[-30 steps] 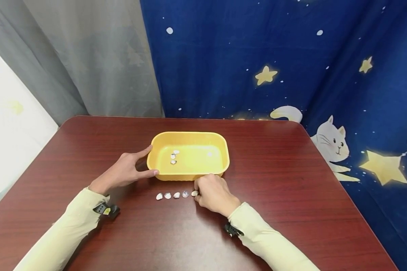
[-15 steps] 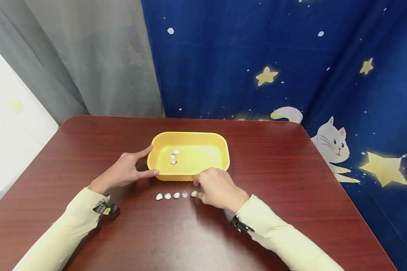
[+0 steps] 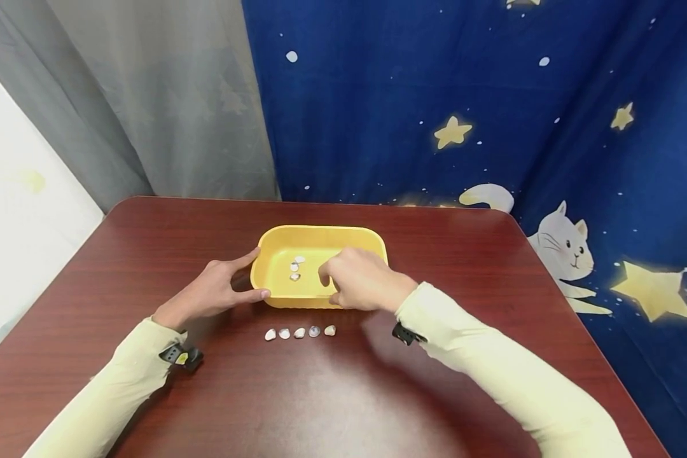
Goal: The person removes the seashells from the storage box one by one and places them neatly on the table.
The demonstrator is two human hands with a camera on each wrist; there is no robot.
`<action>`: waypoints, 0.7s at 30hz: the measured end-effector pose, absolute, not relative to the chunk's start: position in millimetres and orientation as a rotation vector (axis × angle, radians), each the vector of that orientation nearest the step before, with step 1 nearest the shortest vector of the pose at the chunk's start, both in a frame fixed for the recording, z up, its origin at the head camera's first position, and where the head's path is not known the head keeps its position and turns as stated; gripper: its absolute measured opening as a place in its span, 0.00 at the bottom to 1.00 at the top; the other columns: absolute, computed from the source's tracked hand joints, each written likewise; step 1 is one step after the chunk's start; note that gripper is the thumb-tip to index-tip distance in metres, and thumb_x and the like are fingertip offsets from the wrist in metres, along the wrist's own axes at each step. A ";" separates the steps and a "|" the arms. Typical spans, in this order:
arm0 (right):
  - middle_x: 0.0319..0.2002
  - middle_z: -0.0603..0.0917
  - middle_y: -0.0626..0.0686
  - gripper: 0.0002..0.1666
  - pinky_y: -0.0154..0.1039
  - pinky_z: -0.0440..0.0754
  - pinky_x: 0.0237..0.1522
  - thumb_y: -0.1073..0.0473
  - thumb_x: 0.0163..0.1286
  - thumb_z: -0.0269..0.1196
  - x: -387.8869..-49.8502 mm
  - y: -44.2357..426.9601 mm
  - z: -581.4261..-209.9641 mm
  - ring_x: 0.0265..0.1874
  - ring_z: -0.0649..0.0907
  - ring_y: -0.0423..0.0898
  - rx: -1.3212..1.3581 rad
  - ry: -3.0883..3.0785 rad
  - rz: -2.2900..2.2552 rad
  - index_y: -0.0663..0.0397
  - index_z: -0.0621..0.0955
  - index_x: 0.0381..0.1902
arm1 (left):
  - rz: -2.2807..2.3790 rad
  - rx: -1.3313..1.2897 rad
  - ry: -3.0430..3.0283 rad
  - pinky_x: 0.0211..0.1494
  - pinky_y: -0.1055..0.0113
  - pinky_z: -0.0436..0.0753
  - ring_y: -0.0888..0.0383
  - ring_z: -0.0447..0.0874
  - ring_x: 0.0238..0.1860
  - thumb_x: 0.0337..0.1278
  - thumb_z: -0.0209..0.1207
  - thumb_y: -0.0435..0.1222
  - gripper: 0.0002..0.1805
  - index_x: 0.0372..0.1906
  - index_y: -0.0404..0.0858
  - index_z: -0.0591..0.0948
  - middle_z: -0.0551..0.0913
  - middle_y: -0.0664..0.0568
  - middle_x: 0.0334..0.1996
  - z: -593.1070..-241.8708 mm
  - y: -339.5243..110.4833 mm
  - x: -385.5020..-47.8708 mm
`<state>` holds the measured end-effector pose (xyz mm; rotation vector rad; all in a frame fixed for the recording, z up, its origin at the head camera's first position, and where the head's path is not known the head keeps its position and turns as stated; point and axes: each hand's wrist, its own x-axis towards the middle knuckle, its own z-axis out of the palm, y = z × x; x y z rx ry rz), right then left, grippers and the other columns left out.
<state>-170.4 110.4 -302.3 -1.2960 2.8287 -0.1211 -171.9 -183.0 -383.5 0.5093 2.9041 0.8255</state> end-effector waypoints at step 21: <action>0.31 0.87 0.46 0.09 0.36 0.80 0.36 0.61 0.60 0.71 -258.5 47.1 -312.7 0.32 0.82 0.42 -1.360 2.608 -0.073 0.46 0.89 0.39 | 0.792 0.540 2.932 0.45 0.61 0.74 0.54 0.76 0.38 0.52 0.64 0.66 0.57 0.78 0.37 0.59 0.85 0.46 0.33 -384.7 -182.7 -173.1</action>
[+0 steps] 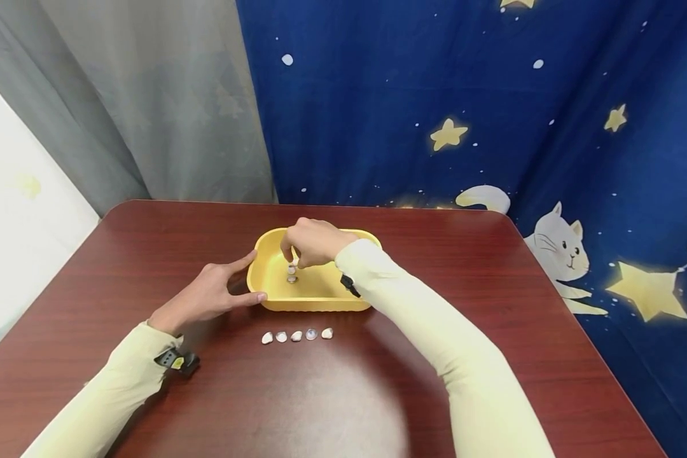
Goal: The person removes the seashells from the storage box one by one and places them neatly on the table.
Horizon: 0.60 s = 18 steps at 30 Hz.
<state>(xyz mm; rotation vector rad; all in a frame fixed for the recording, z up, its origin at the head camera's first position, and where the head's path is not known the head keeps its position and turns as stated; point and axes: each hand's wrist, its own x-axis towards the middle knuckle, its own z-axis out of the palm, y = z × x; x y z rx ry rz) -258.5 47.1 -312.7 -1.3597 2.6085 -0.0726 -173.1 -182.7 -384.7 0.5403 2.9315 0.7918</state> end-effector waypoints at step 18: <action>0.38 0.89 0.47 0.10 0.40 0.83 0.43 0.56 0.61 0.73 -294.4 23.1 -356.4 0.36 0.82 0.42 -1.167 2.689 -0.018 0.43 0.90 0.42 | 0.826 0.538 2.919 0.60 0.52 0.79 0.49 0.81 0.58 0.52 0.63 0.68 0.58 0.79 0.38 0.58 0.76 0.37 0.68 -385.9 -184.0 -172.0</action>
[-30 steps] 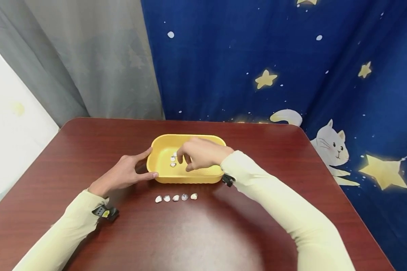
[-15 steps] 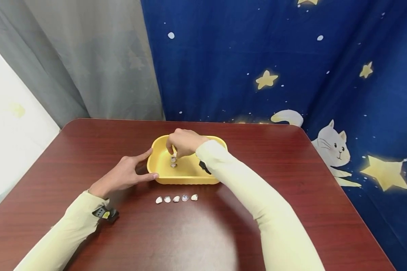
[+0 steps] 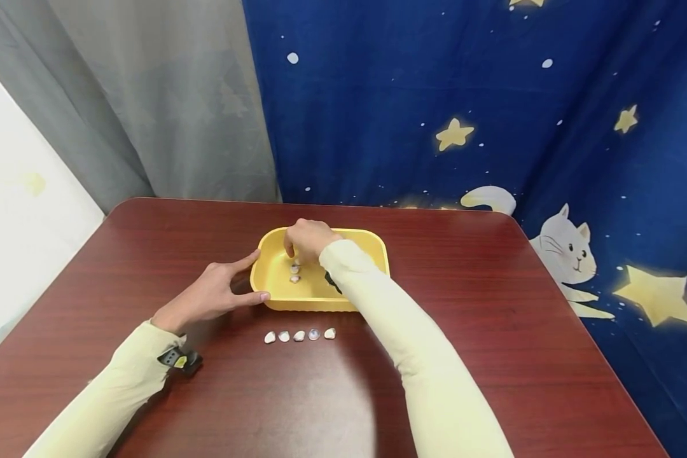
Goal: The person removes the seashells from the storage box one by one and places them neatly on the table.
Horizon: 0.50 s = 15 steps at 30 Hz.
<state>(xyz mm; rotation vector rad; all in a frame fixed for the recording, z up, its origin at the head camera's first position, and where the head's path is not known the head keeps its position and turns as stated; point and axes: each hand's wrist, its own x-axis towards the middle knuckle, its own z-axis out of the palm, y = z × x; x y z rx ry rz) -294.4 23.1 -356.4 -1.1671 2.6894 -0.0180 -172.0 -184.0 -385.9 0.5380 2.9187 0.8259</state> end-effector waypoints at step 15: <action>0.34 0.87 0.44 0.05 0.37 0.81 0.41 0.61 0.61 0.70 -295.7 23.4 -370.9 0.36 0.81 0.43 -1.153 2.737 0.003 0.43 0.89 0.32 | 0.827 0.536 2.933 0.62 0.50 0.79 0.47 0.82 0.59 0.52 0.64 0.67 0.57 0.79 0.38 0.59 0.77 0.36 0.66 -386.3 -183.8 -171.7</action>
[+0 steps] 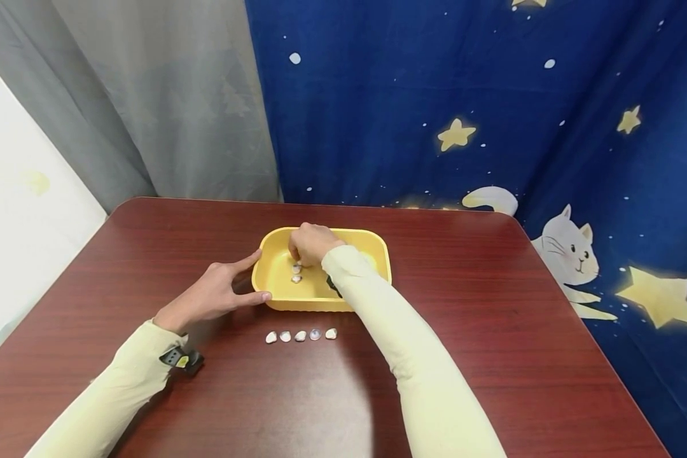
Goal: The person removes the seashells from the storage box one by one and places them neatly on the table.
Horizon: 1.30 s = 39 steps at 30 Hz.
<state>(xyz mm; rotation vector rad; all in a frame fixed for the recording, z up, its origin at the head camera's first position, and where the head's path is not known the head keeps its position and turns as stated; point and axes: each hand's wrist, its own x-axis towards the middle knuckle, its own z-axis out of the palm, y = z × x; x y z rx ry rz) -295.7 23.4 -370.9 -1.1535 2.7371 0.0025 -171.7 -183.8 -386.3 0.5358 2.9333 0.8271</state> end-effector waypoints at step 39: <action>0.25 0.83 0.46 0.07 0.34 0.74 0.31 0.63 0.62 0.66 -300.4 34.8 -366.6 0.28 0.78 0.44 -1.231 2.761 -0.130 0.47 0.87 0.26 | 0.818 0.535 2.933 0.56 0.55 0.79 0.51 0.81 0.53 0.51 0.65 0.66 0.57 0.78 0.38 0.59 0.80 0.36 0.63 -386.1 -183.2 -172.2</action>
